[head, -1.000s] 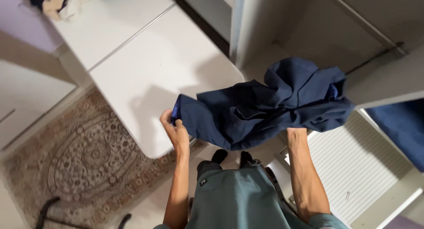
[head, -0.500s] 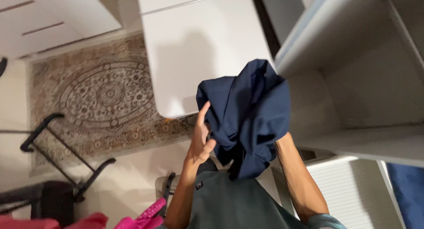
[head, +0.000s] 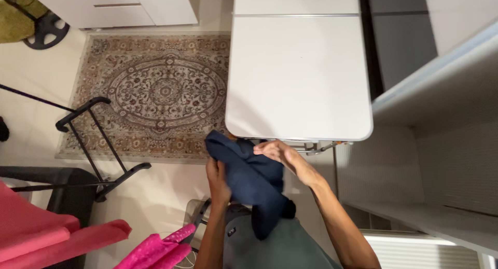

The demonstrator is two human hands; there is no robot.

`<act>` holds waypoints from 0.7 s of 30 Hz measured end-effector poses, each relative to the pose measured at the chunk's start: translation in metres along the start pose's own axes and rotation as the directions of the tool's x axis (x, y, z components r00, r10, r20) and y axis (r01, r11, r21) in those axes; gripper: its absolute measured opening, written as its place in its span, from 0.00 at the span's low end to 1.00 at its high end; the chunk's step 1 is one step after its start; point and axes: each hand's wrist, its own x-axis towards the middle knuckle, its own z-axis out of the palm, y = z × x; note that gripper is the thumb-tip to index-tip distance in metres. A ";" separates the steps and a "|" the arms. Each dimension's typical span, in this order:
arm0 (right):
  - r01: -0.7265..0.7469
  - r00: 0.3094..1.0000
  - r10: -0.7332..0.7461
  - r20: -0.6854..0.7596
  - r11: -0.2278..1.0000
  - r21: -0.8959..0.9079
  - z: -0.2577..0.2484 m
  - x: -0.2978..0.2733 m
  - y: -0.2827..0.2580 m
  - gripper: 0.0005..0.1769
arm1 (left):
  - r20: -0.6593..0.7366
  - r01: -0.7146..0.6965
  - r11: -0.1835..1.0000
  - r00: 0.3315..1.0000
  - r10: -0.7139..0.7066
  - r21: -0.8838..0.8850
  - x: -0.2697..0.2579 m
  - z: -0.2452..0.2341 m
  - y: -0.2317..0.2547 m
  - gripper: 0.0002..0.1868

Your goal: The person takes blue and dark blue clothing items from a drawer and a shelf and places them on a pile on a nearby white table.

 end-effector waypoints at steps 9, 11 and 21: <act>0.081 0.996 -0.010 0.090 0.554 -0.829 0.119 0.094 0.029 0.80 | -0.086 -0.002 0.995 0.996 -0.006 -0.096 0.065 -0.078 0.008 0.25; 0.013 0.998 -0.061 -0.025 0.559 -0.829 0.143 0.119 0.062 0.74 | -0.091 -0.018 0.995 0.996 0.009 -0.099 0.083 -0.096 0.012 0.29; 0.116 0.982 -0.181 -0.052 0.799 -0.590 0.130 0.221 0.168 0.25 | 0.006 -0.259 0.962 0.965 0.260 -0.088 0.181 -0.216 0.051 0.49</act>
